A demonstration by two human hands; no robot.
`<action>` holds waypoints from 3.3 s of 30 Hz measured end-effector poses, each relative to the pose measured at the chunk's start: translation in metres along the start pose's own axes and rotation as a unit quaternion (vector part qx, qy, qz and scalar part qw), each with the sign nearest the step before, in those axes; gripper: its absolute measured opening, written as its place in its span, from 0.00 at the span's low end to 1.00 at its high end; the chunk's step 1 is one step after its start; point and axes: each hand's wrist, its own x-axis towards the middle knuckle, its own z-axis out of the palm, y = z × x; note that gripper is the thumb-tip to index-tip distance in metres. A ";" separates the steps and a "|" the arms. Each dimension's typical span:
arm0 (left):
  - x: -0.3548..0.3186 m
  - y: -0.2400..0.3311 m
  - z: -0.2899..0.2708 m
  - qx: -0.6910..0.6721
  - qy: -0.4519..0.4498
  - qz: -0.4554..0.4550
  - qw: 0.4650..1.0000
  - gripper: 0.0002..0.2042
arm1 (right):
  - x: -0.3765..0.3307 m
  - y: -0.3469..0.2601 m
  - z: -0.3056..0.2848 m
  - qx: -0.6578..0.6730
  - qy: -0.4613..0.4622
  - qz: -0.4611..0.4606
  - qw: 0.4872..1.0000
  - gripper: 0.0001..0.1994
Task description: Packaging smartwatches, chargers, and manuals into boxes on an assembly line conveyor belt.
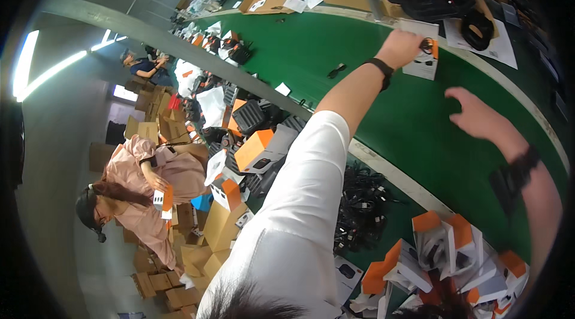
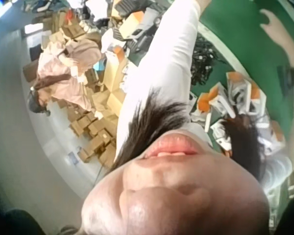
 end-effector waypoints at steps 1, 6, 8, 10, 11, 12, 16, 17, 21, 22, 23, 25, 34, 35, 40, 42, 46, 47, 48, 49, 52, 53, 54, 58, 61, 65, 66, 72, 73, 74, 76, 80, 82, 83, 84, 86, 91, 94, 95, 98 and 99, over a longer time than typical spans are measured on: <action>0.005 0.004 -0.001 0.012 -0.001 0.002 1.000 0.07 | 0.022 0.010 0.007 -0.003 0.041 -0.052 0.998 0.27; 0.003 -0.002 0.013 -0.041 0.045 0.007 0.998 0.07 | 0.126 0.041 0.021 -0.046 0.174 -0.127 0.975 0.29; 0.007 0.005 0.008 -0.046 0.050 -0.024 0.997 0.09 | 0.134 0.055 0.019 -0.095 0.238 -0.129 0.958 0.27; -0.001 -0.005 0.006 -0.031 0.048 -0.032 0.998 0.09 | 0.138 0.041 0.016 -0.062 0.229 -0.149 0.960 0.25; -0.003 -0.008 0.004 -0.020 0.047 -0.037 0.998 0.10 | 0.141 0.038 0.015 -0.031 0.223 -0.164 0.960 0.24; -0.005 -0.009 0.004 -0.019 0.047 -0.037 0.998 0.10 | 0.145 0.039 0.016 -0.030 0.224 -0.165 0.960 0.24; -0.012 -0.006 0.001 0.015 -0.004 -0.035 0.999 0.09 | 0.147 0.037 0.025 -0.041 0.284 -0.201 0.937 0.16; -0.014 -0.005 0.001 0.010 -0.011 -0.036 0.999 0.09 | 0.145 0.035 0.027 -0.068 0.297 -0.209 0.929 0.15; -0.013 0.003 0.001 -0.030 0.008 -0.047 0.998 0.10 | 0.155 0.050 0.025 -0.007 0.330 -0.154 0.931 0.16; -0.013 0.005 0.002 -0.098 0.011 -0.074 0.992 0.10 | 0.159 0.057 0.022 0.052 0.314 -0.096 0.943 0.16; -0.014 0.008 0.003 -0.167 0.013 -0.102 0.981 0.10 | 0.161 0.065 0.021 0.111 0.295 -0.037 0.948 0.16; -0.015 0.005 0.005 -0.219 0.056 -0.101 0.969 0.10 | 0.157 0.070 0.022 0.027 0.338 -0.078 0.937 0.16; -0.018 0.024 0.006 -0.307 0.113 -0.168 0.930 0.09 | 0.153 0.074 0.009 -0.004 0.391 -0.009 0.920 0.15; -0.023 0.024 0.005 -0.310 0.116 -0.174 0.928 0.08 | 0.149 0.066 0.007 0.103 0.368 0.037 0.923 0.16; -0.027 0.050 0.004 -0.331 0.122 -0.157 0.923 0.06 | 0.117 0.138 -0.001 0.279 0.240 -0.030 0.929 0.19; -0.045 0.067 -0.008 -0.343 0.089 -0.140 0.925 0.07 | 0.071 0.119 0.011 0.282 0.221 -0.067 0.931 0.20; -0.097 0.082 -0.045 -0.302 0.029 -0.059 0.951 0.06 | 0.021 0.078 0.027 0.195 0.161 -0.091 0.963 0.12; -0.103 0.092 -0.050 -0.268 0.019 -0.041 0.962 0.06 | 0.012 0.072 0.026 0.169 0.160 -0.100 0.967 0.10; -0.104 0.106 -0.055 -0.236 -0.006 -0.068 0.969 0.07 | 0.005 0.073 0.022 0.143 0.154 -0.112 0.971 0.08; -0.096 0.117 -0.058 -0.200 -0.023 -0.089 0.975 0.07 | 0.005 0.088 0.019 0.055 0.205 -0.173 0.962 0.07; -0.080 0.123 -0.050 -0.099 -0.054 -0.050 0.992 0.09 | 0.008 0.085 0.026 -0.031 0.232 -0.143 0.962 0.06; -0.075 0.127 -0.051 -0.056 -0.099 -0.052 0.992 0.10 | 0.005 0.077 0.027 -0.024 0.207 -0.051 0.977 0.06; -0.074 0.130 -0.048 -0.048 -0.113 -0.062 0.991 0.11 | 0.006 0.071 0.034 -0.050 0.237 -0.052 0.969 0.06; -0.067 0.152 -0.044 -0.073 -0.171 -0.059 0.981 0.11 | 0.004 0.072 0.051 -0.107 0.300 -0.035 0.947 0.04; -0.082 0.153 -0.044 -0.121 -0.135 0.015 0.983 0.11 | -0.001 0.073 0.049 -0.136 0.238 0.008 0.962 0.04; -0.086 0.144 -0.045 -0.008 -0.106 0.071 0.992 0.12 | -0.014 0.076 0.038 -0.107 0.218 -0.055 0.968 0.08; -0.081 0.143 -0.047 -0.007 -0.106 0.071 0.992 0.12 | -0.019 0.079 0.035 -0.125 0.204 -0.075 0.968 0.09; -0.056 0.139 -0.044 0.050 -0.138 0.117 0.982 0.11 | -0.024 0.086 0.030 -0.213 0.211 -0.132 0.945 0.13; -0.055 0.140 -0.043 0.026 -0.119 0.091 0.988 0.11 | -0.024 0.087 0.029 -0.245 0.218 -0.130 0.936 0.13; -0.054 0.141 -0.042 0.002 -0.099 0.064 0.993 0.10 | -0.024 0.088 0.029 -0.246 0.220 -0.129 0.935 0.13; -0.056 0.156 -0.042 0.030 -0.135 0.038 0.990 0.10 | -0.026 0.089 0.033 -0.315 0.189 -0.101 0.925 0.12; -0.057 0.148 -0.049 -0.005 -0.134 0.022 0.991 0.09 | -0.028 0.094 0.038 -0.390 0.190 -0.094 0.896 0.13; -0.063 0.137 -0.050 -0.097 -0.084 0.033 0.991 0.10 | -0.030 0.096 0.038 -0.392 0.186 -0.093 0.896 0.14; -0.066 0.137 -0.049 -0.098 -0.084 0.035 0.991 0.10 | -0.030 0.096 0.037 -0.393 0.187 -0.091 0.896 0.14; -0.068 0.138 -0.052 -0.112 -0.032 0.067 0.991 0.08 | -0.029 0.096 0.038 -0.374 0.189 -0.090 0.904 0.15; -0.072 0.142 -0.056 -0.125 0.021 0.100 0.987 0.07 | -0.029 0.098 0.038 -0.354 0.193 -0.089 0.911 0.16; -0.084 0.165 -0.069 0.005 0.089 0.115 0.989 0.08 | -0.029 0.097 0.039 -0.184 0.248 -0.129 0.942 0.11; -0.103 0.186 -0.072 -0.046 0.098 0.121 0.987 0.07 | -0.032 0.095 0.042 -0.151 0.286 -0.087 0.942 0.06; -0.105 0.191 -0.066 -0.062 0.086 0.126 0.986 0.07 | -0.033 0.095 0.043 -0.150 0.287 -0.084 0.942 0.06; -0.104 0.194 -0.044 0.010 0.032 0.121 0.992 0.05 | -0.032 0.093 0.050 -0.160 0.302 -0.086 0.936 0.03; -0.100 0.198 -0.040 0.029 0.025 0.110 0.993 0.06 | -0.035 0.095 0.052 -0.148 0.304 -0.099 0.936 0.02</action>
